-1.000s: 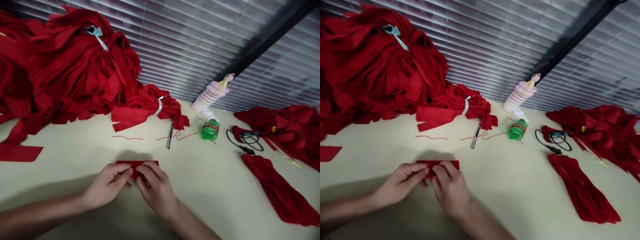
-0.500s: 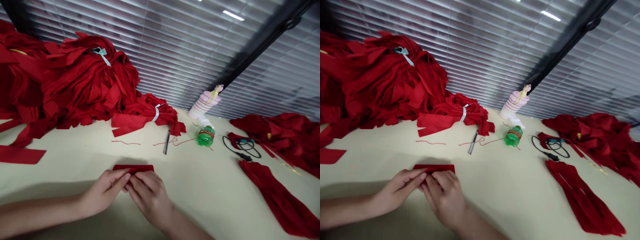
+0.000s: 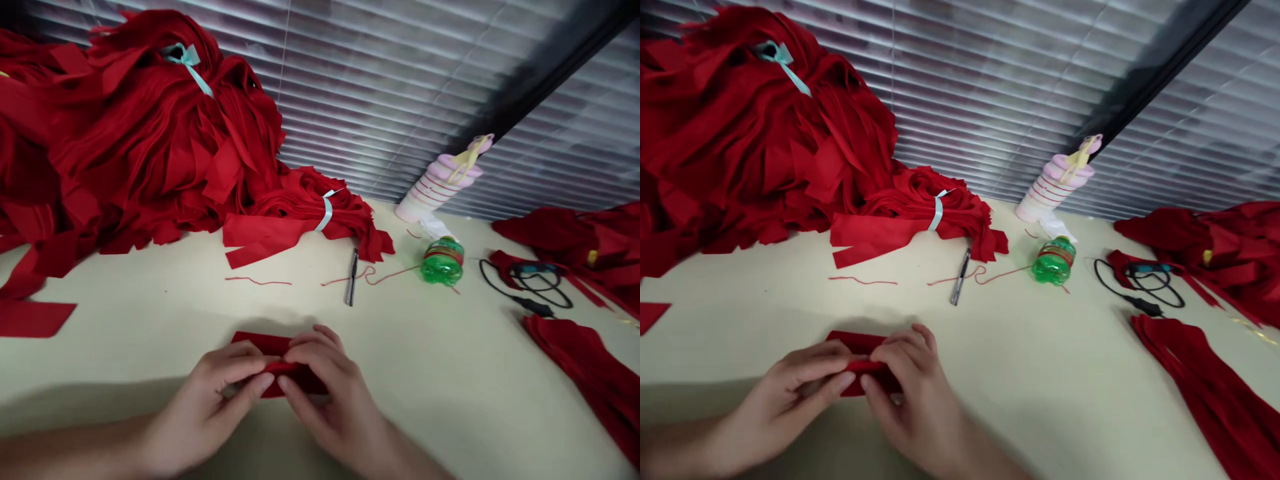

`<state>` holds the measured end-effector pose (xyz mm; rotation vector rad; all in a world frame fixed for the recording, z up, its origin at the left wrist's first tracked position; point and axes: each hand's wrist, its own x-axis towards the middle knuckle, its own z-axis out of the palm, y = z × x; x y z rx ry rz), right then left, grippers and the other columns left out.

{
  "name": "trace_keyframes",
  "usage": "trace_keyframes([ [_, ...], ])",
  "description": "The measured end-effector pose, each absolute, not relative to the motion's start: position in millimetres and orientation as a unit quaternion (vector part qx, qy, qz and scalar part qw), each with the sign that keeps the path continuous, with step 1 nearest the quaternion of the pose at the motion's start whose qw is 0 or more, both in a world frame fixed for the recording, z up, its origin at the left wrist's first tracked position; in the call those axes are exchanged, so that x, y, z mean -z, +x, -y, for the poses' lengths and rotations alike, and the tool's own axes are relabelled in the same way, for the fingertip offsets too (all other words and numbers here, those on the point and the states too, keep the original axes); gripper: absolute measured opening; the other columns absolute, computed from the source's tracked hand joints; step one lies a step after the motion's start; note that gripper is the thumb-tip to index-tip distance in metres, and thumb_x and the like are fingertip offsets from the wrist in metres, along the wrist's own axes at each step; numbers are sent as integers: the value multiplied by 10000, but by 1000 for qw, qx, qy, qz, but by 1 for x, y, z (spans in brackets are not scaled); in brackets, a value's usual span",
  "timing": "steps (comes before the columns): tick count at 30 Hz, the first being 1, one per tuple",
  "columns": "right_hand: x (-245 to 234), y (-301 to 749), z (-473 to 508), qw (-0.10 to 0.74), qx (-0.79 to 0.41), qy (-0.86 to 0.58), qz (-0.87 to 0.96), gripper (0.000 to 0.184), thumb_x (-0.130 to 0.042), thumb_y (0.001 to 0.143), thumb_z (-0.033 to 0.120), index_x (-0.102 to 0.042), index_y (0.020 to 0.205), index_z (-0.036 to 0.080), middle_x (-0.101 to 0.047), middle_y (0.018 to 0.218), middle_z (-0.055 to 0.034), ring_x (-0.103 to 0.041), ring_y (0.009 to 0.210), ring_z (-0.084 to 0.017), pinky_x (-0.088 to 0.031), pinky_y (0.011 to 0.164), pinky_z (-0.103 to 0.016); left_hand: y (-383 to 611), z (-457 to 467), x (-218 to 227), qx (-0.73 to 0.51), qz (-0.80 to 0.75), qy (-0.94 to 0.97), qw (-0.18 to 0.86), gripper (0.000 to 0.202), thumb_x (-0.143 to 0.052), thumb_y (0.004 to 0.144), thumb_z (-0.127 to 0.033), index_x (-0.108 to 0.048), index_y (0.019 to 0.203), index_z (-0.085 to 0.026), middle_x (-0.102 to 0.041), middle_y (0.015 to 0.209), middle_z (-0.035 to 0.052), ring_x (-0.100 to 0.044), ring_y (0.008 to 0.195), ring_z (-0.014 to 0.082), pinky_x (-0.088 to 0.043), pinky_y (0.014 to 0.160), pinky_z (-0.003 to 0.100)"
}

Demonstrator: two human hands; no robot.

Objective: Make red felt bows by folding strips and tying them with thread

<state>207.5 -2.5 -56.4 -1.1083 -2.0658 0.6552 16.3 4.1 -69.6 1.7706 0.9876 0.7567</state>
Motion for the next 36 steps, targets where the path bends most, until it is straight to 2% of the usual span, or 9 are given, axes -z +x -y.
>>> trace_keyframes([
  [2,58,207,3,332,-267,-427,797,132,-559,790,106,-530,868,208,-646,808,-9,-590,912,-177,-320,1003,-441,15,-5,72,-284,-414,715,487,147,-510,860,-228,-600,975,-235,-647,904,0,-585,795,110,-470,746,191],
  [5,58,209,2,310,-282,-441,794,112,-577,799,124,-540,860,211,-648,809,-2,-584,952,-178,-278,1032,-458,13,-7,72,-253,-419,706,511,102,-503,861,-250,-592,836,-207,-645,788,-21,-582,710,95,-458,672,168],
  [9,56,213,-1,311,-246,-439,806,95,-589,812,149,-587,870,224,-655,801,0,-599,886,-173,-290,1013,-468,13,-7,69,-263,-417,717,493,128,-490,867,-261,-584,818,-191,-636,756,-23,-567,676,89,-434,651,173],
  [14,51,212,0,330,-205,-442,809,74,-573,821,156,-610,811,219,-640,749,-3,-606,780,-158,-372,941,-438,14,-3,66,-266,-416,709,503,189,-474,872,-292,-580,776,-170,-595,701,-14,-525,637,91,-409,580,179],
  [17,50,212,3,342,-179,-435,813,80,-575,811,145,-607,825,217,-638,769,-4,-610,768,-151,-363,952,-437,14,-2,63,-279,-401,705,514,207,-459,878,-297,-570,767,-161,-568,704,-4,-507,655,96,-401,556,177],
  [21,51,212,5,360,-175,-447,800,143,-587,793,175,-565,926,223,-644,810,-9,-619,768,-157,-353,961,-446,14,-3,60,-313,-408,685,516,213,-468,875,-282,-594,754,-160,-563,687,-6,-489,641,92,-383,529,174],
  [25,56,213,5,346,-201,-482,780,98,-575,789,198,-502,853,214,-612,761,12,-605,719,-145,-333,964,-444,17,-5,61,-337,-418,650,538,198,-508,854,-275,-639,760,-160,-594,664,-12,-473,581,82,-397,534,185],
  [30,59,212,6,352,-228,-481,770,61,-536,814,177,-488,813,216,-611,770,18,-597,736,-138,-335,955,-410,19,-5,65,-343,-422,621,564,159,-523,846,-278,-626,845,-157,-578,657,-24,-439,539,65,-383,510,179],
  [36,56,211,8,365,-226,-481,764,71,-550,808,164,-512,818,223,-637,795,5,-599,885,-176,-300,975,-438,17,-4,64,-322,-426,625,569,161,-491,868,-292,-527,783,-159,-509,642,-38,-429,562,64,-362,513,173],
])
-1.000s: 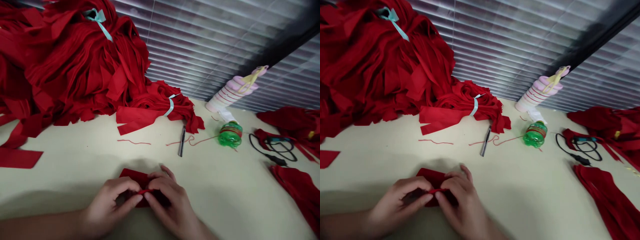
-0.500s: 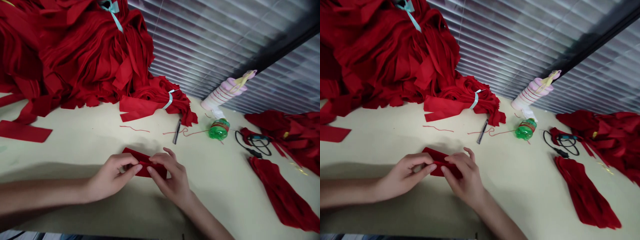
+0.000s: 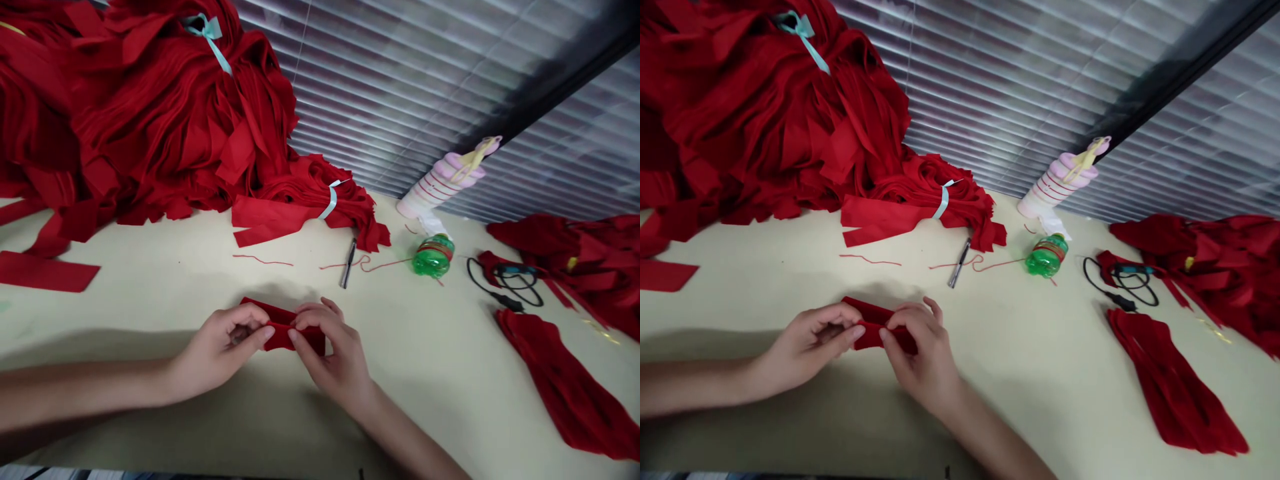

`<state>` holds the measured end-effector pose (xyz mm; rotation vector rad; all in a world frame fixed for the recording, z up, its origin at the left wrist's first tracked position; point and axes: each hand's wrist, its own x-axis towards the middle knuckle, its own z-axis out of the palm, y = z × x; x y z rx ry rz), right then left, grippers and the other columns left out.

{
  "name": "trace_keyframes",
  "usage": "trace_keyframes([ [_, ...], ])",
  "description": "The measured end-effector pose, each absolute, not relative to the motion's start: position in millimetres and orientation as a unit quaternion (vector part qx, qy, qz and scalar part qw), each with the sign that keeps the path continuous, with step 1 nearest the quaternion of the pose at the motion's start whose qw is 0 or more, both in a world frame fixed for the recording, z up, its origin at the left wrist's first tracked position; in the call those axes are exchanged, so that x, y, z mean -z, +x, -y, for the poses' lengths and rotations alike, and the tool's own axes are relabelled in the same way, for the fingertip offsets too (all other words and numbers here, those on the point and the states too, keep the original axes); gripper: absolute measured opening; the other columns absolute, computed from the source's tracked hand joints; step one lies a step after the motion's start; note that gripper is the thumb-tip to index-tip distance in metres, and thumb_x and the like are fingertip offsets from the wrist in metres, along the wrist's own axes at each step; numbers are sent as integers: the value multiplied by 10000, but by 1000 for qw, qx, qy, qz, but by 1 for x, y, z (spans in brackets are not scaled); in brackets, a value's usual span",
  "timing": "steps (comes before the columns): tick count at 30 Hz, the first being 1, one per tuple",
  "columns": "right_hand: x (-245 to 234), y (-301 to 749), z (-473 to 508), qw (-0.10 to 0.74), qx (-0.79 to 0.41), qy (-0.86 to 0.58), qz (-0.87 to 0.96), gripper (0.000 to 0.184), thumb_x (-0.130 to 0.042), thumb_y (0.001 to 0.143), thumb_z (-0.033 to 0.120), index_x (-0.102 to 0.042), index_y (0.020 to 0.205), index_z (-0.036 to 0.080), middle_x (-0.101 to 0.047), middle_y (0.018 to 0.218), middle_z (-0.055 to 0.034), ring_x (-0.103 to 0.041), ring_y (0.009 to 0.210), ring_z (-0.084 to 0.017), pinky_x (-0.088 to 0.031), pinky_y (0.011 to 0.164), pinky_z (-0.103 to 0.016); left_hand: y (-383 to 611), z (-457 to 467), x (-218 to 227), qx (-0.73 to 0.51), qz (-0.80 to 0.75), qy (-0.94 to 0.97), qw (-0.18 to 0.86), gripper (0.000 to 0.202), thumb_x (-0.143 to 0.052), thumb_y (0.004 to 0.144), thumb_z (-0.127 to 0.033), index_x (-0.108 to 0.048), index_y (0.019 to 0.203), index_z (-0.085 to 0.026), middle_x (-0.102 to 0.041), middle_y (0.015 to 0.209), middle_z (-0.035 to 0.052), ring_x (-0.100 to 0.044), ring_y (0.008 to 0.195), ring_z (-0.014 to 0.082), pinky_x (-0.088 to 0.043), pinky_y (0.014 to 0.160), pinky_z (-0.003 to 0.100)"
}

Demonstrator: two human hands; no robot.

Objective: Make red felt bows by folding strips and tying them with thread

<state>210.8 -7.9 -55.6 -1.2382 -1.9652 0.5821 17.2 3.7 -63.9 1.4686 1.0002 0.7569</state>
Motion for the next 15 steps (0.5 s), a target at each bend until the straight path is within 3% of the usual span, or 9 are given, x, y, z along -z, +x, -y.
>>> trace_keyframes([
  [5,53,212,7,365,-250,-480,758,84,-556,792,150,-513,798,221,-646,840,-10,-590,935,-196,-296,979,-459,17,-4,61,-322,-426,654,536,152,-509,860,-278,-587,801,-161,-567,701,-14,-476,619,80,-390,552,184],
  [15,53,214,5,368,-292,-487,736,70,-577,769,151,-553,754,215,-642,773,-16,-562,955,-221,-397,913,-461,16,-7,63,-362,-413,641,536,102,-562,831,-218,-650,841,-169,-638,779,10,-553,704,94,-442,640,199],
])
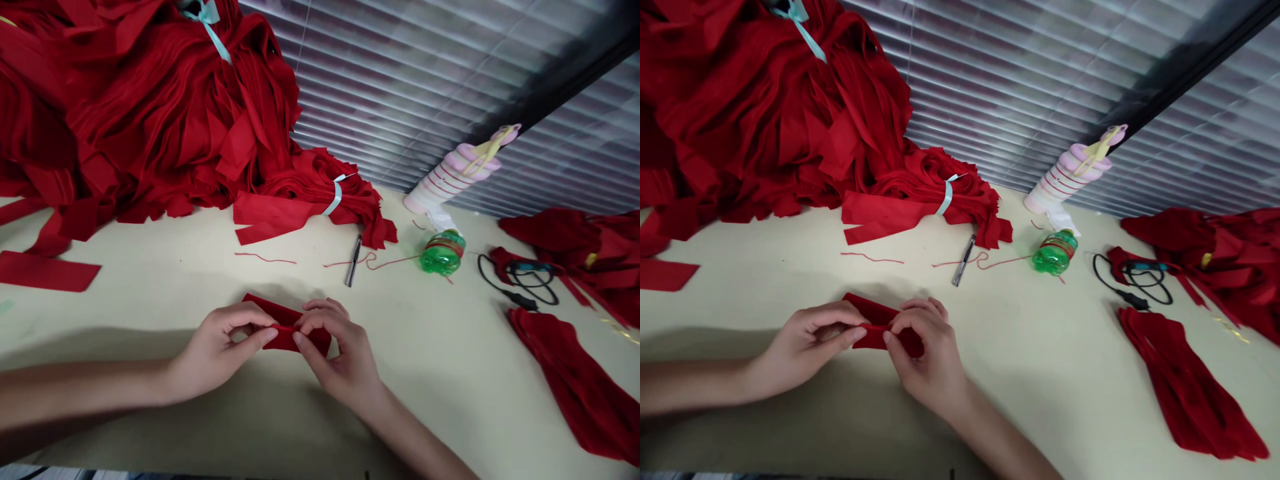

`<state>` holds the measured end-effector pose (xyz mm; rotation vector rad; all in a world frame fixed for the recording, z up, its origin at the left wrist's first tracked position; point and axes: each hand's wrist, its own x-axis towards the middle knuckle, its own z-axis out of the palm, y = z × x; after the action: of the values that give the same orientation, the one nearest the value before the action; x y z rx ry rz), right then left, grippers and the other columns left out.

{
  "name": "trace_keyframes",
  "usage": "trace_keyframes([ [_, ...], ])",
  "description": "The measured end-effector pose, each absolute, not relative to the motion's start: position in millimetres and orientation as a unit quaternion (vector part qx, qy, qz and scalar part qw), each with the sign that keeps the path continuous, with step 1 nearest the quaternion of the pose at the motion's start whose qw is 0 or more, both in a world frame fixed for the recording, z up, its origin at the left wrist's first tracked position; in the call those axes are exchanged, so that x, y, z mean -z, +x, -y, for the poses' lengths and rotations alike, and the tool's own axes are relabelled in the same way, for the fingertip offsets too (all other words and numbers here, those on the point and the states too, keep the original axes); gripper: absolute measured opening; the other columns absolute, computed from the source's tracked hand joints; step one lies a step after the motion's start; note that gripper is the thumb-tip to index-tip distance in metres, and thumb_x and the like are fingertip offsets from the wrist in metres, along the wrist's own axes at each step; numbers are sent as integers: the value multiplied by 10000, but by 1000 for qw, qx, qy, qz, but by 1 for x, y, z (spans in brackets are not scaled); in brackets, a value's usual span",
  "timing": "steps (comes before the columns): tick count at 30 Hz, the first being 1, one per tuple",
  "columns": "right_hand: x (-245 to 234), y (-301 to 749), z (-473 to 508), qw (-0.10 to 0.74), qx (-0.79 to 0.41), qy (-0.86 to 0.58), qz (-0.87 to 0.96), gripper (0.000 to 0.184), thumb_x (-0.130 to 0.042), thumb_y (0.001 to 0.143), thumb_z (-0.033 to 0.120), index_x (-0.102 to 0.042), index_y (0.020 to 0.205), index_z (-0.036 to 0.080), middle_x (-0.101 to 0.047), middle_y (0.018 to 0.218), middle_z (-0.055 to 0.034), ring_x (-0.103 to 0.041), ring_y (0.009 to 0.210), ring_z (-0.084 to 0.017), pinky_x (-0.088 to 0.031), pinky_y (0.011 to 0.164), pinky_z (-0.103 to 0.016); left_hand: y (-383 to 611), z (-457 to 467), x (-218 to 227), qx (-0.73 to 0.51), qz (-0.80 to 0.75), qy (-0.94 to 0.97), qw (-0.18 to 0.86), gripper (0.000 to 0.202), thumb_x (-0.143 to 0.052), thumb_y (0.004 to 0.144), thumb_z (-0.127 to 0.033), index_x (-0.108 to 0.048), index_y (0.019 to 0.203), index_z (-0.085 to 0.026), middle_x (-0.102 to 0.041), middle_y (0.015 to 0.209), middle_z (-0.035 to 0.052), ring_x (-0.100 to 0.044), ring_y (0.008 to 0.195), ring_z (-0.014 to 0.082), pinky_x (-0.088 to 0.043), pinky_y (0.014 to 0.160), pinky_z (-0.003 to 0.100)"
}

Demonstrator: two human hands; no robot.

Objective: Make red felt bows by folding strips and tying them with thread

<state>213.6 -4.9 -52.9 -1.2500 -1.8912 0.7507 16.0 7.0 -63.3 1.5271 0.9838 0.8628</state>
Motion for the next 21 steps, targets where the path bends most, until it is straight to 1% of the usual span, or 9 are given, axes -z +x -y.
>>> trace_keyframes([
  [5,53,213,4,375,-288,-484,736,81,-584,761,144,-549,740,214,-634,732,-9,-562,943,-222,-410,900,-462,16,-7,63,-356,-414,647,532,93,-548,842,-208,-636,848,-175,-626,786,-5,-546,711,80,-438,651,183],
  [11,55,213,5,381,-293,-480,734,71,-594,766,148,-568,750,212,-641,740,-12,-555,940,-216,-432,876,-425,17,-8,64,-357,-414,656,520,98,-548,841,-210,-637,856,-173,-633,787,-3,-555,719,84,-447,663,188],
  [17,52,214,2,367,-302,-476,740,71,-563,784,139,-563,789,211,-637,772,-17,-547,940,-201,-424,879,-394,16,-6,67,-363,-408,648,530,96,-584,816,-219,-665,839,-174,-658,774,1,-575,693,86,-466,644,186],
  [21,49,217,-2,337,-310,-465,758,51,-594,763,196,-544,758,203,-618,754,-32,-554,920,-218,-442,823,-384,17,-10,63,-363,-434,600,566,113,-607,791,-255,-680,804,-171,-671,747,6,-578,651,95,-472,582,189],
])
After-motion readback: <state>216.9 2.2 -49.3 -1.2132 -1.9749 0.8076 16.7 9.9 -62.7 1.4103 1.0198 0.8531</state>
